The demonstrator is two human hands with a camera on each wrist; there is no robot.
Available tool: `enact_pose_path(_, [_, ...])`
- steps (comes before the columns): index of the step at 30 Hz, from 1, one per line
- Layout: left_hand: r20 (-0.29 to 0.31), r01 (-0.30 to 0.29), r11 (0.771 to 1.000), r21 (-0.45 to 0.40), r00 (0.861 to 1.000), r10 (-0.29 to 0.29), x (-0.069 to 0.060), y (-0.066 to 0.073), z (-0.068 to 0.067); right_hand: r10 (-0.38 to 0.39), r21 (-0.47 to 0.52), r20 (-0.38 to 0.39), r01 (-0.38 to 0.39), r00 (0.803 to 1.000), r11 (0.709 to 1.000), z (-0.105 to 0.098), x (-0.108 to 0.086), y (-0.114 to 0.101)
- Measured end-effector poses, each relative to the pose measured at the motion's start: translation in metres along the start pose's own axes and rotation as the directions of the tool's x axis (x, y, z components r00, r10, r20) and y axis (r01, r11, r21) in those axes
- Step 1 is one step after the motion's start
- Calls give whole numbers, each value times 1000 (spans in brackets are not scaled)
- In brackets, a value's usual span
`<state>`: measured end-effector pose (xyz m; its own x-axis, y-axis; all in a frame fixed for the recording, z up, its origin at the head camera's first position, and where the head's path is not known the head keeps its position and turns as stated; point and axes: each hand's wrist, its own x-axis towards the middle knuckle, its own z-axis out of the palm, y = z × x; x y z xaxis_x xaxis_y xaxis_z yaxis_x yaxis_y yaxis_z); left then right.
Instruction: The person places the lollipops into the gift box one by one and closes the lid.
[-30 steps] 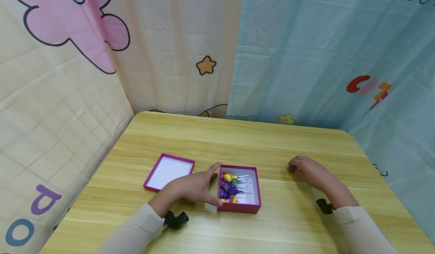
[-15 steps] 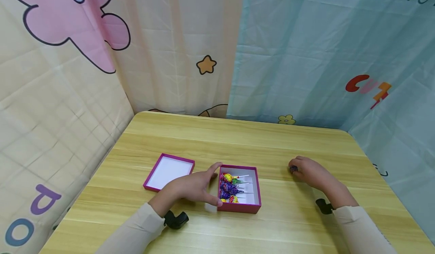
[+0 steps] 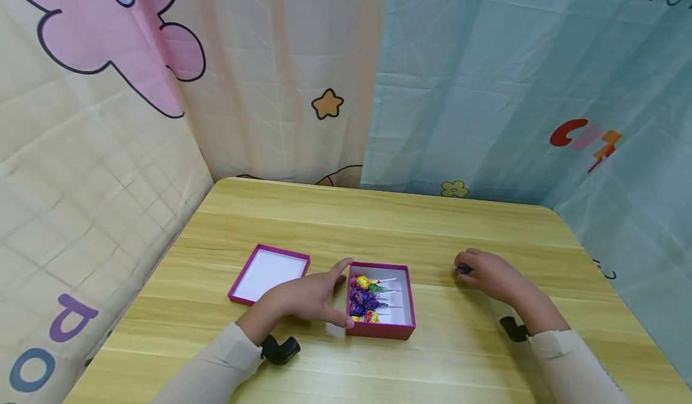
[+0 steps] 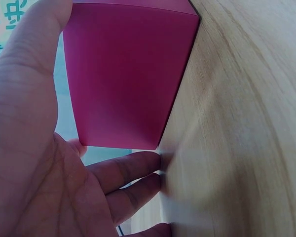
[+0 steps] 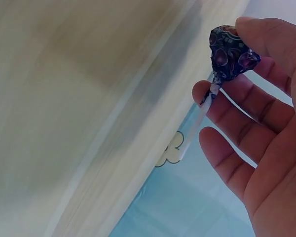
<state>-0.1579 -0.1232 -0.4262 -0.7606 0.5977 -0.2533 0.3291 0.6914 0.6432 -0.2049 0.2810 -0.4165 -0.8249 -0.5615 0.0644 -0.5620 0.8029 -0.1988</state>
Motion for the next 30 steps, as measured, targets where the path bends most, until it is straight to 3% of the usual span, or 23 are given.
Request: enact_pose_path(30, [-3, -21, 1000, 6, 1000, 21, 1, -3, 1, -114, -16, -30, 113, 993, 993, -26, 10, -60])
